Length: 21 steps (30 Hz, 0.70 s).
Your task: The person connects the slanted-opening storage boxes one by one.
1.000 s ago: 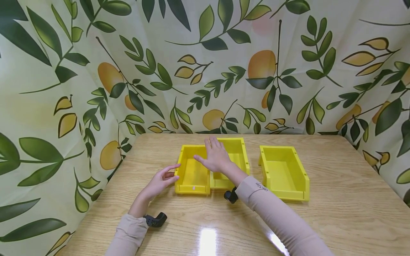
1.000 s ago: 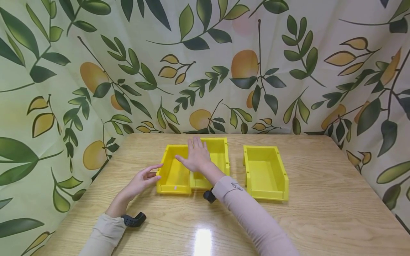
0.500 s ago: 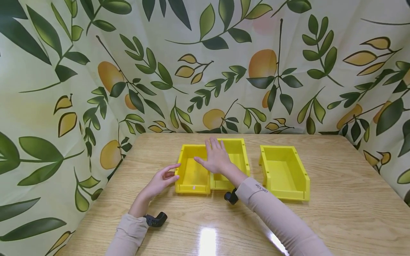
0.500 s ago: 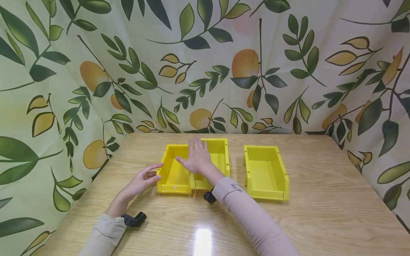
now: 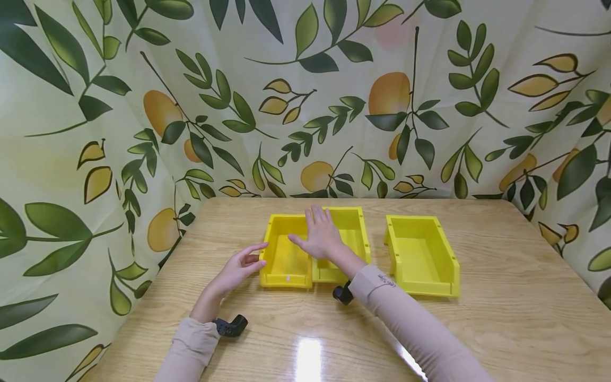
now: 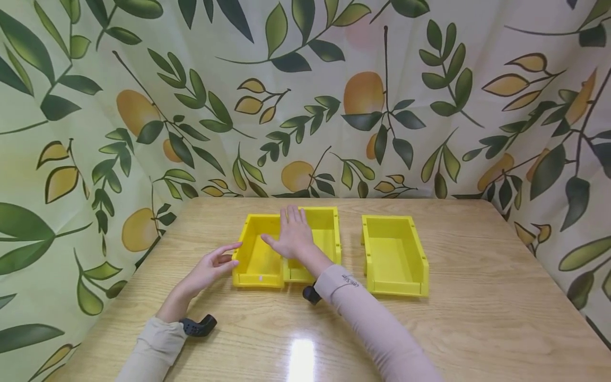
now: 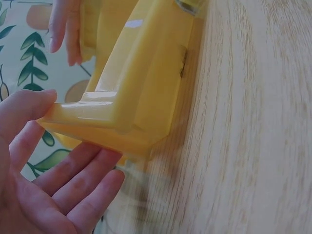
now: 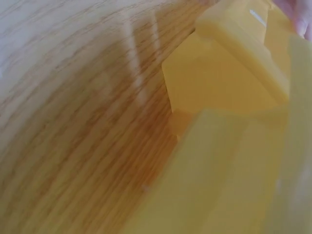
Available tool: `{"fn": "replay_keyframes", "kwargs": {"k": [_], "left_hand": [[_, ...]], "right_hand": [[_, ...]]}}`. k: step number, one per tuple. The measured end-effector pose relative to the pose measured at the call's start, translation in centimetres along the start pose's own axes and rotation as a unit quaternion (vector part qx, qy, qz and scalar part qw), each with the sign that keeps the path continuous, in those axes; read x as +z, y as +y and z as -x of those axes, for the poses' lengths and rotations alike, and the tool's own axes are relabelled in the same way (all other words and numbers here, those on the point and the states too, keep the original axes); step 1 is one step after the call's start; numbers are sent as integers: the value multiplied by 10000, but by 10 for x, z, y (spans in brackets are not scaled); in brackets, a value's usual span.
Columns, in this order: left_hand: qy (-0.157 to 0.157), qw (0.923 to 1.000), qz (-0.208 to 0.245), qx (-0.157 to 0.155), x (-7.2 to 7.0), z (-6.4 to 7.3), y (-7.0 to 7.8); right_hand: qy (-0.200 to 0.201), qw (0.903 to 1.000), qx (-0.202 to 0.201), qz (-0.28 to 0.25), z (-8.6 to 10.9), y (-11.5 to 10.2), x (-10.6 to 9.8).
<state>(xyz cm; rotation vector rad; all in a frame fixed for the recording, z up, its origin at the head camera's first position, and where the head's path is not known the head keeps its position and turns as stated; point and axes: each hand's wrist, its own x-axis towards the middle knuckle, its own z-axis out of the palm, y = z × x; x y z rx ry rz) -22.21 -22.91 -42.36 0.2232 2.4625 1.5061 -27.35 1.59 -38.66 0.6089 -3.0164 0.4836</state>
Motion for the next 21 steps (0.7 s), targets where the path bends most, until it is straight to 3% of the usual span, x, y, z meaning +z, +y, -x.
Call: {"fn": "replay_keyframes", "kwargs": {"k": [13,21], "left_hand": [[1,9999,20,147,0,-5,-3],[-4,9999,-74,71,0,-3,-3]], "right_hand": [[-35,9999,11,115,1,1,1],[-16,10000,-8,18,1,0,5]]}}
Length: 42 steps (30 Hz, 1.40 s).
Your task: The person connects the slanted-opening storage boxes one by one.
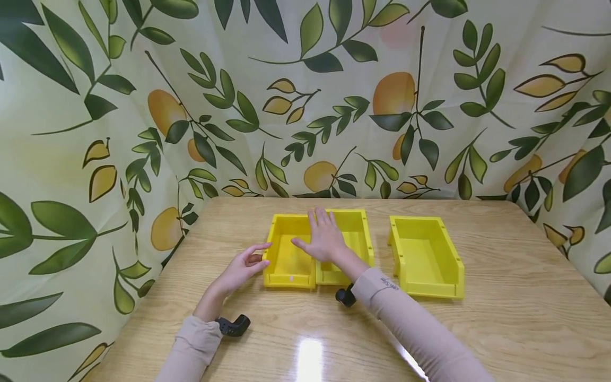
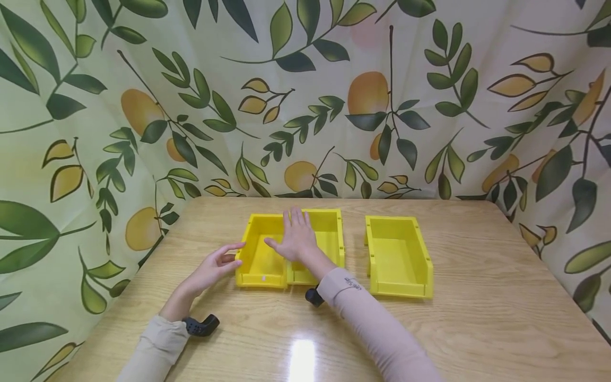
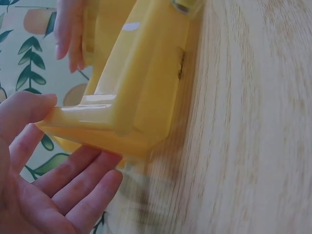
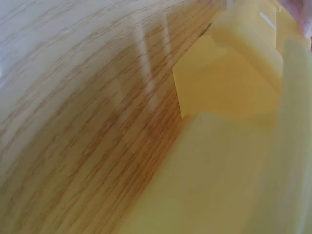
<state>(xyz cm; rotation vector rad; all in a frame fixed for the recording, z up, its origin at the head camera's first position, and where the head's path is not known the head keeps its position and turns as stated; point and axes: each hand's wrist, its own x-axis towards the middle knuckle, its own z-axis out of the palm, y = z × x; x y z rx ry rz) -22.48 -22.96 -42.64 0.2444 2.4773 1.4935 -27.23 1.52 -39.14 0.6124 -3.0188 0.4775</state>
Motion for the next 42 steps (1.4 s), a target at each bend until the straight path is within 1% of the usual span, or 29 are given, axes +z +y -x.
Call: {"fn": "replay_keyframes", "kwargs": {"k": [8,18,26,31,35,42], "left_hand": [[27,10000,37,51,0,0,-1],[-19,10000,13,52,0,0,-2],[-92,9999,-55,47,-1,-1,-1],[-105,9999,-15,77,-2,-1,0],[-126,9998,53,159,-2,0,2],[-143,9998,70,137,-1,0,3]], "right_hand": [[12,10000,13,-45,0,1,3],[74,9999,4,-123,0,2,7],[24,9998,39,-188,1,2,9],[8,9999,54,-135,0,2,10],[-49,9999,87,-115,0,3,12],[-42,9999,143,-52,-2,4,16]]}}
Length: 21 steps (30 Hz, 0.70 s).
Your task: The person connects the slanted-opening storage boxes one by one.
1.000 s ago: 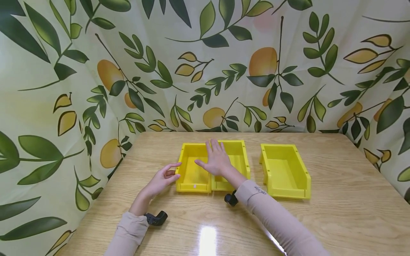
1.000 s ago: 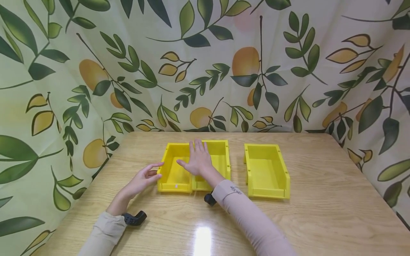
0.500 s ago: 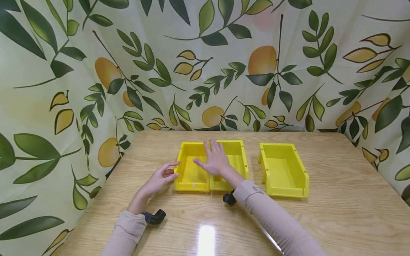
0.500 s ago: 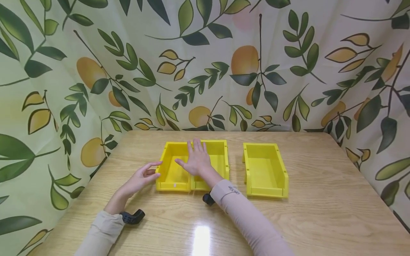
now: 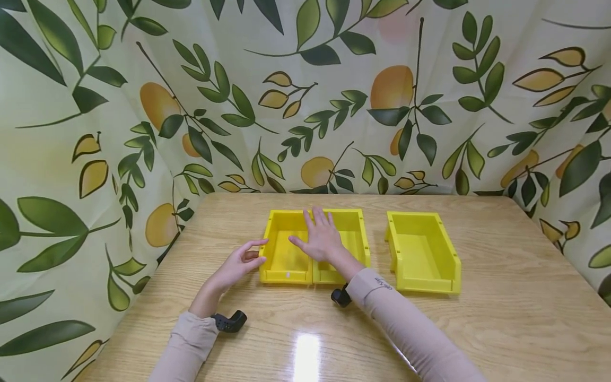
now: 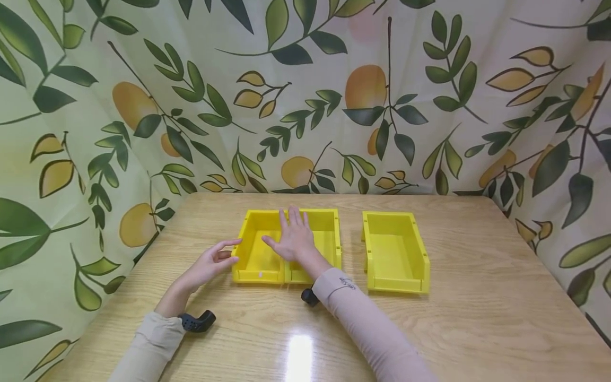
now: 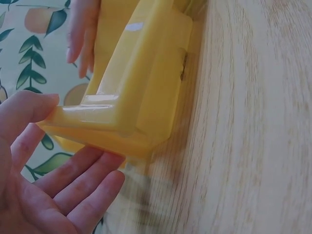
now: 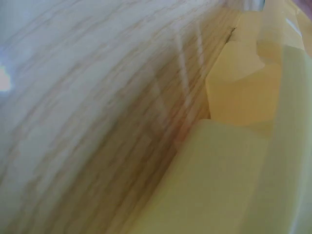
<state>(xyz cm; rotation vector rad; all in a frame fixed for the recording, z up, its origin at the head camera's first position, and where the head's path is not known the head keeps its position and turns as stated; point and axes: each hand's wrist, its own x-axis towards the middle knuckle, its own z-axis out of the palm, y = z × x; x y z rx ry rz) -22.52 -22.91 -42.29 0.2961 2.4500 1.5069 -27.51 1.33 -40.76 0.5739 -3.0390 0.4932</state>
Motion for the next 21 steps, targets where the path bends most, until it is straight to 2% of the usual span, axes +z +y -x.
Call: {"fn": "replay_keyframes", "kwargs": {"k": [11,21], "left_hand": [[59,9999,31,-112,2,1,0],[114,9999,-41,-67,0,-1,2]], "right_hand": [[-32,9998,205,48,1,-1,5],[70,9998,107,-117,0,-2,3]]}}
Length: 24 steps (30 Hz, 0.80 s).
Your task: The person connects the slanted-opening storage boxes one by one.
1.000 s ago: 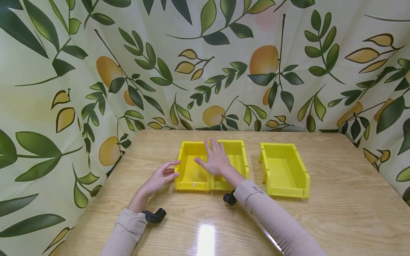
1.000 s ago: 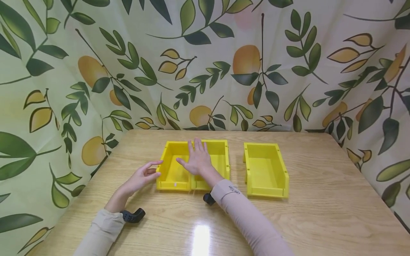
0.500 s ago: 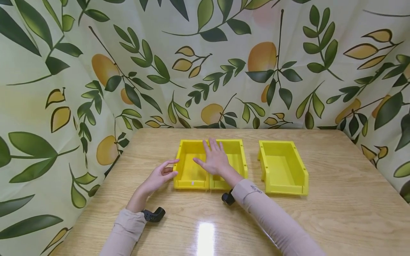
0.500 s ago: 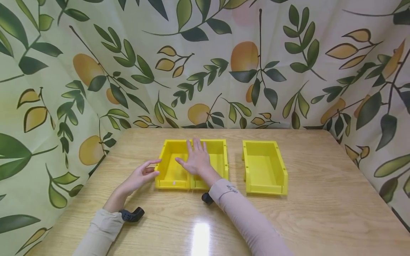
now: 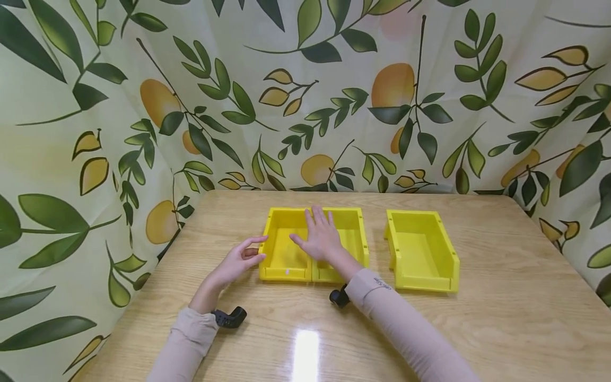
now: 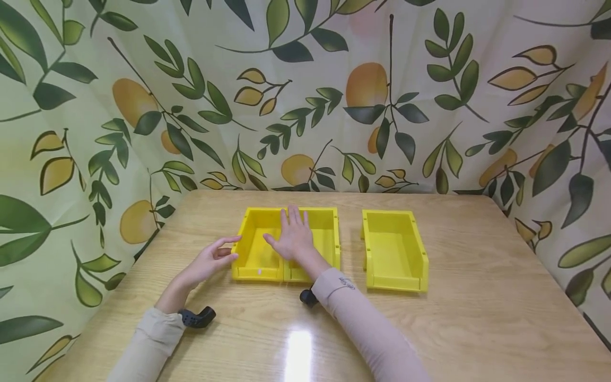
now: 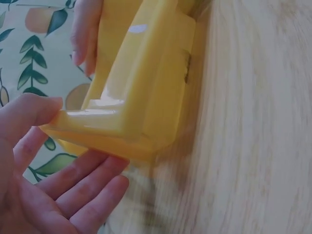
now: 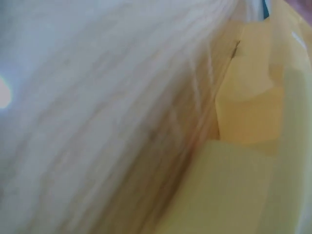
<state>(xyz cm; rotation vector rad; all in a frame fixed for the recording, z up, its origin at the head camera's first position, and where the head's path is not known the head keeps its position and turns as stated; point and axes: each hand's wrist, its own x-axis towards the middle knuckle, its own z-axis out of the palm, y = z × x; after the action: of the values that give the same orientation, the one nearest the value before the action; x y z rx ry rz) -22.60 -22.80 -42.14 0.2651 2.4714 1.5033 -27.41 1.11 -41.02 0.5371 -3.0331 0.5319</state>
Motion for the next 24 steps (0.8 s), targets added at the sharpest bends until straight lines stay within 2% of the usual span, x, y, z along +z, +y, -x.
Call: {"fn": "replay_keyframes", "kwargs": {"k": [10,16,20,24], "left_hand": [[13,9999,21,117,1,3,1],[17,9996,-33,270,3,1,-2],[23,9997,-31,232,3,0,-2],[50,9999,1,90,2,2,-2]], "right_hand": [[369,9967,-201,-698,4,4,-1],[568,9890,-279,-1335,14,4,-7],[641,9822,-326,-1734,25,3,-14],[618,9819,-473,-1725,37,3,-20]]}}
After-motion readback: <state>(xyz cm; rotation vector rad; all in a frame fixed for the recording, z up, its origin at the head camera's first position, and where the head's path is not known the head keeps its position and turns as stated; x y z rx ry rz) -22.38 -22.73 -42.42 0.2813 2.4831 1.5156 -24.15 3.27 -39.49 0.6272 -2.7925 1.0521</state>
